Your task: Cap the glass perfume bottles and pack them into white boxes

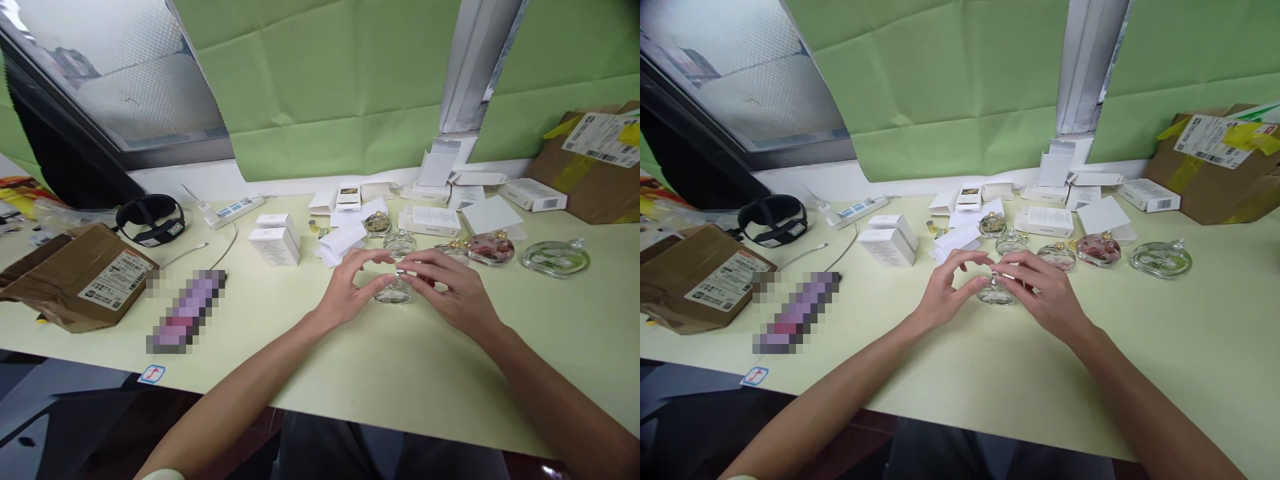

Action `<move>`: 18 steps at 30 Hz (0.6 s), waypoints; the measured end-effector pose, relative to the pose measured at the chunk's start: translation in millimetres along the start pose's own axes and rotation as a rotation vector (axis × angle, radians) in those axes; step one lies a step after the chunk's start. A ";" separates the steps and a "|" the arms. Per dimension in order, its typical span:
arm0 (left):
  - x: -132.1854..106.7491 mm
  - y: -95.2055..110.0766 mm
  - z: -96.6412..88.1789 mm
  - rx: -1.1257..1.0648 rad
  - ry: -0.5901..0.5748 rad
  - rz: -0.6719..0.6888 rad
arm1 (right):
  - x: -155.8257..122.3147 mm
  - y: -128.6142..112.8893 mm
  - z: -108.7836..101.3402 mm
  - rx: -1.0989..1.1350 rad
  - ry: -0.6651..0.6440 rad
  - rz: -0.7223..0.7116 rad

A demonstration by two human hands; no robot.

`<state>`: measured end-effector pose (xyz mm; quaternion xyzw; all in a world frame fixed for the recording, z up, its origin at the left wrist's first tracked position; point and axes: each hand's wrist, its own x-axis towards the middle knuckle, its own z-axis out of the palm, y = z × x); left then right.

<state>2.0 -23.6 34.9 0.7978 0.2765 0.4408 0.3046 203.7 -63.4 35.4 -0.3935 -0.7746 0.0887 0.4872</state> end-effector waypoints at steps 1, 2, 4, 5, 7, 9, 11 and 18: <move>-0.4 0.9 0.7 -0.025 -0.003 -0.010 | -0.4 -1.3 1.1 -0.025 0.006 -0.051; -0.8 1.2 1.5 -0.054 -0.006 -0.024 | -0.6 -2.2 2.1 -0.040 0.011 -0.092; -1.5 0.4 2.9 -0.126 -0.009 -0.060 | -0.7 -3.3 3.7 -0.053 0.016 -0.141; -1.7 -0.2 3.5 -0.170 -0.014 -0.078 | -0.6 -3.6 4.3 -0.054 0.023 -0.153; -2.0 -0.8 4.0 -0.264 -0.028 -0.116 | -0.8 -4.1 5.1 -0.052 0.042 -0.153; -1.9 -0.3 3.7 -0.338 -0.049 -0.144 | -1.5 -4.5 5.3 -0.014 0.073 -0.119; -1.4 0.9 3.0 -0.367 -0.059 -0.148 | -2.5 -5.0 4.6 0.077 0.101 -0.031; 0.6 2.3 -0.1 -0.152 0.066 0.048 | -2.2 -9.9 -2.8 0.372 -0.091 0.310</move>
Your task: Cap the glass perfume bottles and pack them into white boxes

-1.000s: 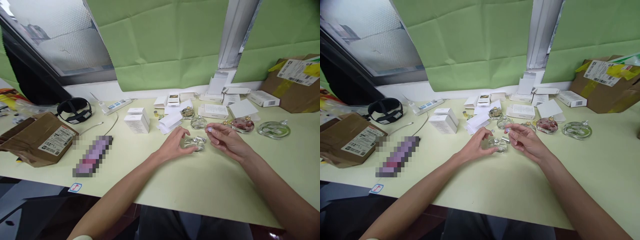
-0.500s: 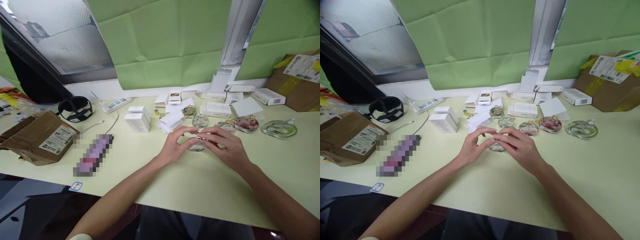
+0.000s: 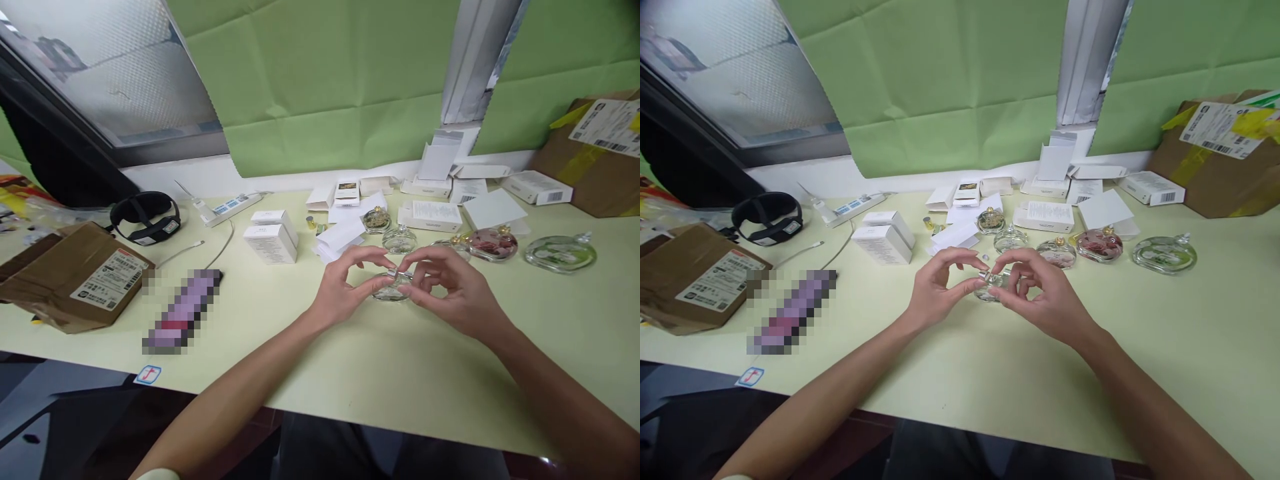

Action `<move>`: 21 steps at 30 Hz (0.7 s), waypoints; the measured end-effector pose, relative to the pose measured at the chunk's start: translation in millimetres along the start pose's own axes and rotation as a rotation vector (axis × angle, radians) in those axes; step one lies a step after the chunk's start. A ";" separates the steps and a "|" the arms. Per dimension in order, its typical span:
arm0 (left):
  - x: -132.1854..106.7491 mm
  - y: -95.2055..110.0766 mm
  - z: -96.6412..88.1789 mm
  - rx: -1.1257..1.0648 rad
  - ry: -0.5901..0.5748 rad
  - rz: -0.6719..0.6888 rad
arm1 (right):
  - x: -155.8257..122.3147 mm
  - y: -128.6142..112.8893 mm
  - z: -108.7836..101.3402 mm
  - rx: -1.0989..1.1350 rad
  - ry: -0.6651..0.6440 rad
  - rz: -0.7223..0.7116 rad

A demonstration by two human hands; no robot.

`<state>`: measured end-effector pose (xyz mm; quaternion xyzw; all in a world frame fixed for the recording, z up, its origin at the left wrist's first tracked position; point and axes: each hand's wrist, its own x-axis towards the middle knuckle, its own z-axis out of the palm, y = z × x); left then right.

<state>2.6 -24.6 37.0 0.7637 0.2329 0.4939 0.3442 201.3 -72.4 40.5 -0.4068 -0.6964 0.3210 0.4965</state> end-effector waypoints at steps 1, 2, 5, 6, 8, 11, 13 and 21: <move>-0.1 0.2 -0.4 0.045 0.004 0.034 | 0.0 -1.0 0.1 0.018 -0.013 0.023; -0.4 0.4 -0.7 0.087 0.004 0.064 | 0.0 -1.8 0.6 0.032 -0.016 0.042; -1.9 1.3 -0.5 0.166 -0.014 0.131 | -0.3 -3.1 3.4 0.058 -0.001 0.084; -2.5 1.5 -0.1 0.181 -0.019 0.148 | -0.5 -3.3 4.4 0.065 0.003 0.095; -3.6 1.4 1.0 0.201 -0.026 0.172 | -0.6 -3.8 5.9 0.080 0.012 0.107; -4.2 1.7 2.2 0.215 -0.017 0.184 | 0.1 -4.9 6.2 0.059 0.041 0.106; -3.8 3.2 2.3 0.204 -0.003 0.159 | 0.5 -5.4 5.3 -0.013 0.077 0.085; -1.6 -0.2 -3.4 0.250 -0.179 -0.023 | 0.8 4.5 -0.6 -0.334 0.135 -0.182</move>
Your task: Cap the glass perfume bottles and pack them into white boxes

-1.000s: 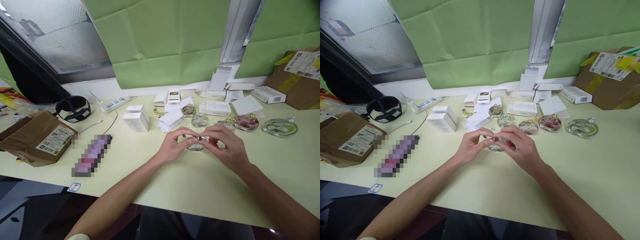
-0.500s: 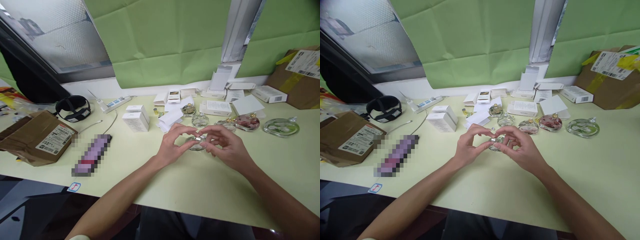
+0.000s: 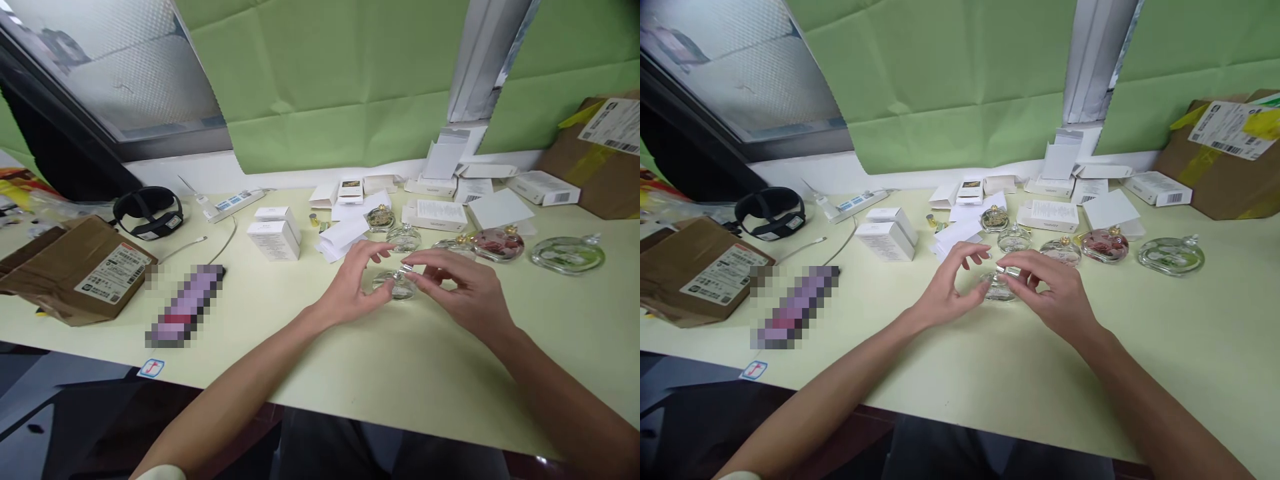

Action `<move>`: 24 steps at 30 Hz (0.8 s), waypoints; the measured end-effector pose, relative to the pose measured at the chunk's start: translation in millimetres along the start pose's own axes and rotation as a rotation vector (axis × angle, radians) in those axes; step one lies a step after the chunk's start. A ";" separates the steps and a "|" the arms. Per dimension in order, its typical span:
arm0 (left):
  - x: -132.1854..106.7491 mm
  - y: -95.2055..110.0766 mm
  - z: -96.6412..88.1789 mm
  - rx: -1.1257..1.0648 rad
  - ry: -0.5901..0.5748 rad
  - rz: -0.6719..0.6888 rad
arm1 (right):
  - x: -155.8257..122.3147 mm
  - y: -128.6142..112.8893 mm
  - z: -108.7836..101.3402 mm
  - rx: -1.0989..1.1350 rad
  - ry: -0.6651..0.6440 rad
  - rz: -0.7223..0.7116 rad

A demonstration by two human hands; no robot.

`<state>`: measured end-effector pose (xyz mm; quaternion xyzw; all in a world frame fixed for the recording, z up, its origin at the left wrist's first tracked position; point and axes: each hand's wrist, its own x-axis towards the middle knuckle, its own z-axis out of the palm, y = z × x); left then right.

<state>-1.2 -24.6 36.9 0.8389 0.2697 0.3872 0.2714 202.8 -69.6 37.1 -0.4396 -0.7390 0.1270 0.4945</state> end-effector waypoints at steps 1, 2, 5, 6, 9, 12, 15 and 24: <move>-0.6 -3.4 0.3 0.009 -0.046 -0.030 | 0.1 1.8 -0.2 -0.029 -0.005 -0.020; -1.3 -6.9 0.9 0.017 -0.090 -0.060 | 0.3 3.4 -0.5 -0.056 -0.012 -0.033; -3.2 -15.9 3.8 0.032 -0.174 -0.115 | 0.7 6.2 -0.6 -0.112 -0.033 -0.058; -3.6 -17.7 4.8 0.035 -0.185 -0.125 | 0.6 6.6 -0.2 -0.125 -0.042 -0.063; -3.6 -18.7 6.7 0.040 -0.192 -0.141 | 0.0 7.4 1.9 -0.153 -0.064 -0.066; -2.7 -17.3 7.0 0.042 -0.192 -0.138 | -0.4 8.8 5.2 -0.164 -0.065 -0.069; -2.2 -17.1 7.0 0.037 -0.192 -0.115 | 0.2 10.3 8.4 -0.179 -0.085 -0.068; -3.8 -19.0 8.5 0.086 -0.178 -0.053 | 3.2 11.4 13.0 -0.114 -0.140 0.021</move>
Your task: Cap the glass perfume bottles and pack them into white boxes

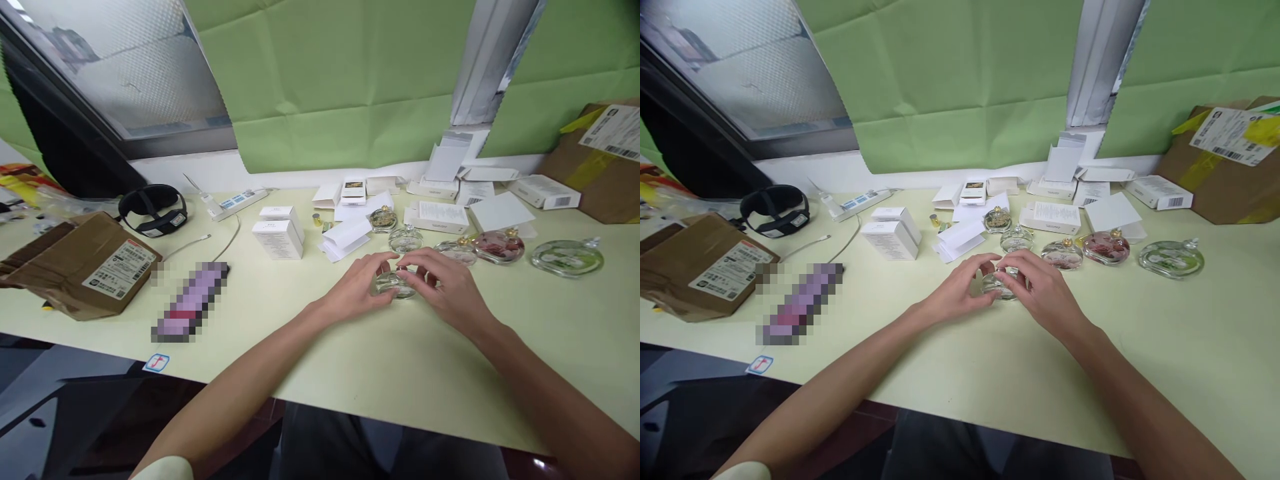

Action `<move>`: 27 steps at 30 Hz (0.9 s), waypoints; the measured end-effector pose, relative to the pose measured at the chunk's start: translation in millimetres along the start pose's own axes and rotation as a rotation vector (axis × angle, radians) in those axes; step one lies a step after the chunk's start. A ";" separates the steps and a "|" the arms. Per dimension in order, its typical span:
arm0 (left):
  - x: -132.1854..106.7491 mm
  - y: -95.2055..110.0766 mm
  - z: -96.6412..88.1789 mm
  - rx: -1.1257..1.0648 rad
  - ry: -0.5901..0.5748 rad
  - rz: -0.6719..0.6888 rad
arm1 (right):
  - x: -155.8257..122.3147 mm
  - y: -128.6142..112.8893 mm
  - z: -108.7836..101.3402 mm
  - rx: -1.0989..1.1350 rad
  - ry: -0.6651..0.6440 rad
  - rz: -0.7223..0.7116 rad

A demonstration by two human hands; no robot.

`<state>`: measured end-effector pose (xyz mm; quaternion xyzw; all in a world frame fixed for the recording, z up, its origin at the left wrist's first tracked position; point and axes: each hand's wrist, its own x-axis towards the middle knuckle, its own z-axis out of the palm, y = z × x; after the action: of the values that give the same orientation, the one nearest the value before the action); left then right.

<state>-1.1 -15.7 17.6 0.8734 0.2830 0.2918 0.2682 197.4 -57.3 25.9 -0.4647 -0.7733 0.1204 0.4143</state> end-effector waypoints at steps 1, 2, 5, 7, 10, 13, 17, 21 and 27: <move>-0.1 -0.3 -0.2 0.008 0.000 0.029 | 0.1 0.0 0.8 0.018 0.007 0.012; -0.1 -0.8 -0.6 0.016 -0.006 0.065 | 0.2 0.1 1.8 0.038 0.014 0.028; -0.3 -2.9 -2.5 0.056 -0.033 0.172 | 0.4 1.4 5.3 0.092 0.046 0.061; -0.5 -4.5 -3.9 0.090 -0.050 0.200 | 0.7 2.4 7.3 0.124 0.062 0.069; -0.8 -6.0 -5.2 0.105 -0.053 0.195 | 1.2 3.3 7.8 0.165 0.054 0.092; -0.9 -6.8 -5.1 0.090 -0.045 0.203 | -0.4 4.6 4.4 0.174 0.008 0.110; -0.4 -9.0 -5.1 0.090 -0.037 0.217 | -7.2 13.3 0.1 0.101 -0.034 0.082; 0.4 -13.7 -6.7 0.112 -0.013 0.227 | -12.3 24.5 5.8 0.062 -0.012 -0.109; -0.7 -21.9 -4.4 0.156 0.039 0.236 | -11.2 31.5 17.6 0.044 -0.008 -0.206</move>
<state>-11.9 0.4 6.5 0.9130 0.2052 0.3153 0.1579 206.2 -46.0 -9.1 -0.3732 -0.8157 0.0959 0.4315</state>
